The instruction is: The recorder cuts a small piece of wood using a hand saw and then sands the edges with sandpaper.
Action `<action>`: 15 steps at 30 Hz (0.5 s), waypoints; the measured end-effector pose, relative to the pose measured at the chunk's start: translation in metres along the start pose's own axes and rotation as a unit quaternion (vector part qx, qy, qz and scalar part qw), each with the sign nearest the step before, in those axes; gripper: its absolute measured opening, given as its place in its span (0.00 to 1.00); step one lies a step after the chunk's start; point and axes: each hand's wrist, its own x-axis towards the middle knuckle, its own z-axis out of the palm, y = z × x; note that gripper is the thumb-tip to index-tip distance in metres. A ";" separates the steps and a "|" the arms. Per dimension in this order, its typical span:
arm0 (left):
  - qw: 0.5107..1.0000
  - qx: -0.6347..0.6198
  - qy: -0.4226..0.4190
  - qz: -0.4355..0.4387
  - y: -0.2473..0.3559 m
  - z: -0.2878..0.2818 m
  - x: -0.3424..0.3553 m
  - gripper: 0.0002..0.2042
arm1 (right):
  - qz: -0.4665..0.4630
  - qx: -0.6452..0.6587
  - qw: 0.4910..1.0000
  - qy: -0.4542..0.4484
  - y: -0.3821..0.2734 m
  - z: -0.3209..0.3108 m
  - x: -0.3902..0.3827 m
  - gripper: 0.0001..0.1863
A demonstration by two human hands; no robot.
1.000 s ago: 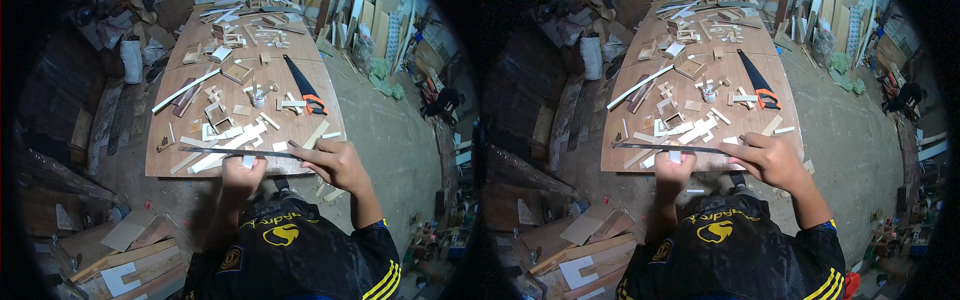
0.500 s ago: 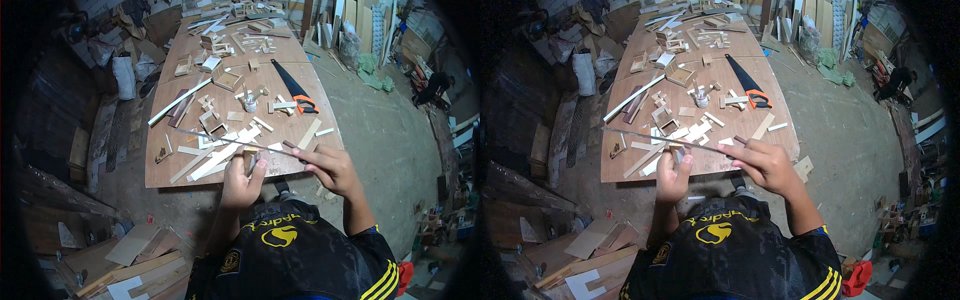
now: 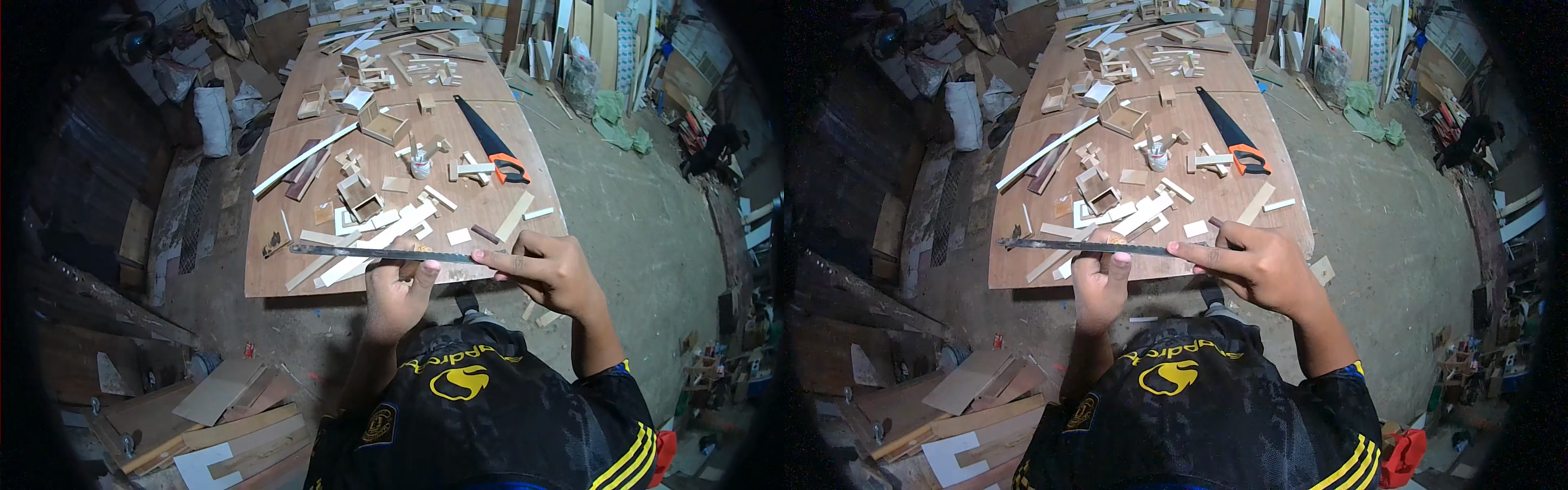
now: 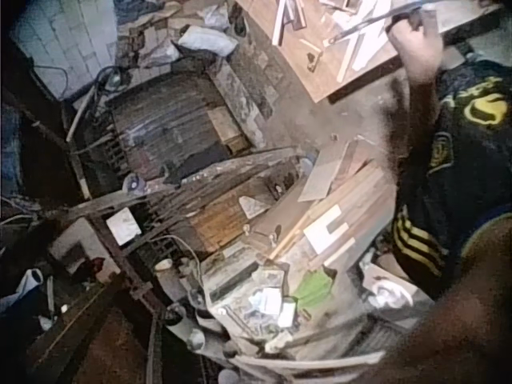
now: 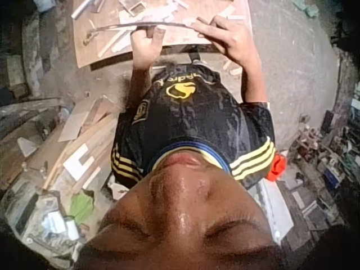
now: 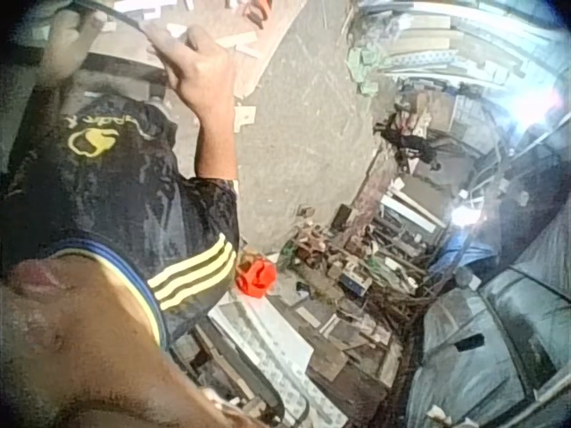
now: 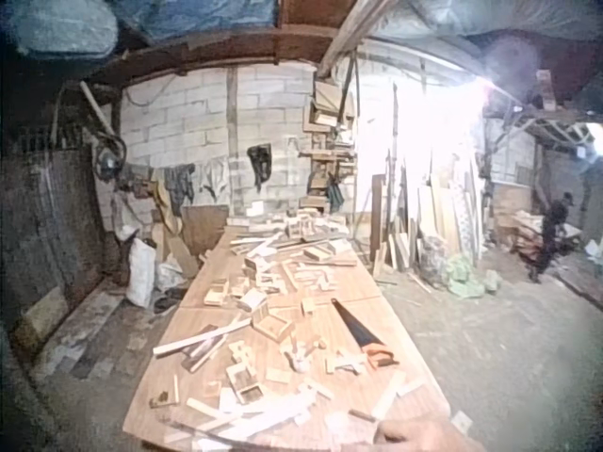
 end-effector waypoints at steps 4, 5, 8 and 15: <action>0.995 -0.062 0.075 -0.009 0.005 0.004 -0.006 0.13 | -0.006 -0.007 1.000 -0.023 -0.009 0.004 0.006 0.24; 0.989 -0.111 0.101 -0.011 0.006 0.004 -0.007 0.12 | 0.000 -0.010 0.999 -0.041 -0.012 0.006 0.007 0.25; 0.986 -0.108 0.127 0.010 0.002 0.004 -0.008 0.09 | -0.010 -0.002 1.000 -0.024 -0.017 0.010 0.009 0.26; 0.977 -0.109 0.181 -0.042 -0.009 0.009 -0.015 0.11 | 0.001 -0.004 1.000 -0.020 -0.020 0.025 0.016 0.26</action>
